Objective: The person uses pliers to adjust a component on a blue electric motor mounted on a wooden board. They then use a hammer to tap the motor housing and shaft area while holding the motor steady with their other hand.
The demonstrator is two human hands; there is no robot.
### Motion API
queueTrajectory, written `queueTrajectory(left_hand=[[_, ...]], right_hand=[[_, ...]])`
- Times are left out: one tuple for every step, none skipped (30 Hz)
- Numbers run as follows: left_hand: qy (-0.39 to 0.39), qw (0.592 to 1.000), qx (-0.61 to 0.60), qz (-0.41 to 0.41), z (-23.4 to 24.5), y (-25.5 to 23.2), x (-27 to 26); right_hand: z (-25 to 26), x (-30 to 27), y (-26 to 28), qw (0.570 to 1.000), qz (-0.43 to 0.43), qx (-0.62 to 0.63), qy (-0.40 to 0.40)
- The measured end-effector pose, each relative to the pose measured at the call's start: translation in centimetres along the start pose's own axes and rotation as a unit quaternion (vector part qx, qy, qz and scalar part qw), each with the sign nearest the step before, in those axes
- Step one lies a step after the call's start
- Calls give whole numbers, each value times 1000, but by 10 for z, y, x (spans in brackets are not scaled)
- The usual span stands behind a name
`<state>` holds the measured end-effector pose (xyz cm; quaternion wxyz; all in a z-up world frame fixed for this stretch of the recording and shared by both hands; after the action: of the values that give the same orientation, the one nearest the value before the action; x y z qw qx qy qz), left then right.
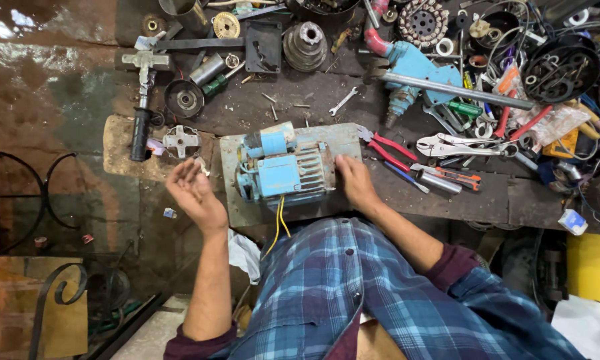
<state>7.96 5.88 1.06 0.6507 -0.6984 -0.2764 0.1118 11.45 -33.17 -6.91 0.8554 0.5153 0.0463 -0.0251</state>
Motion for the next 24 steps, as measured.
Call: queueTrajectory(left_hand=[[-5, 1000, 3, 19, 10, 13, -1], [-11, 999, 5, 36, 18, 25, -2], [-10, 998, 34, 58, 25, 38, -3], [-9, 995, 59, 78, 29, 52, -3], [-8, 992, 84, 98, 31, 66, -2], [0, 986, 75, 150, 32, 87, -7], [8, 977, 65, 202, 32, 107, -13], [17, 966, 56, 251, 32, 124, -20], [39, 963, 120, 237, 32, 128, -23], [62, 957, 181, 220, 29, 132, -22], [85, 945, 242, 202, 26, 134, -24], [78, 931, 289, 210, 32, 136, -25], [71, 914, 335, 217, 39, 136, -29], [64, 896, 380, 222, 46, 136, -31], [75, 876, 410, 242, 51, 138, -36], [87, 856, 439, 261, 57, 141, -42], [99, 833, 467, 280, 63, 145, -48], [115, 833, 459, 287, 62, 150, -51], [131, 833, 450, 293, 58, 156, -55], [148, 831, 443, 303, 57, 162, -61], [151, 822, 478, 272, 57, 162, -61], [151, 813, 510, 238, 53, 162, -54], [150, 803, 541, 202, 49, 162, -47], [148, 806, 542, 188, 45, 164, -42]], right_hand=[[-7, -1, -19, 994, -93, 55, 26], [-15, -3, -35, 976, -182, 109, 52], [-24, -5, -45, 946, -269, 163, 79], [-21, -2, -40, 950, -263, 140, 88], [-18, 2, -33, 954, -257, 117, 96], [-15, -1, -27, 956, -258, 91, 109], [-10, -3, -16, 965, -225, 83, 105], [-9, -2, -2, 974, -190, 76, 101], [-7, -3, 11, 981, -156, 70, 97], [-5, -4, 21, 984, -140, 54, 95], [-4, -5, 30, 987, -123, 39, 93], [-2, -6, 39, 990, -106, 24, 90], [-1, -7, 47, 992, -81, 9, 92], [1, -8, 55, 994, -54, -5, 94], [3, -8, 61, 995, -27, -19, 95], [3, -9, 55, 994, -50, -25, 96], [5, -10, 48, 992, -73, -31, 97], [6, -7, 40, 990, -95, -36, 97], [8, -4, 43, 993, -64, -34, 93], [9, -5, 44, 995, -35, -33, 91], [9, -6, 45, 996, -7, -32, 88], [9, -4, 46, 995, 15, -46, 85], [8, -1, 47, 994, 36, -60, 83], [8, -1, 48, 992, 56, -76, 82]])
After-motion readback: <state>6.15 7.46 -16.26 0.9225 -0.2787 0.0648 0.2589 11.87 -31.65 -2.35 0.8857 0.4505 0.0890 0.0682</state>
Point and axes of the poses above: each hand's wrist, its own x-axis towards the middle knuckle, its own z-axis out of the back of the hand, y = z × x, the point moved 10 cm from there along x, towards the middle knuckle, and after that the axes turned 1 degree about -y, right-handed, at the moved point
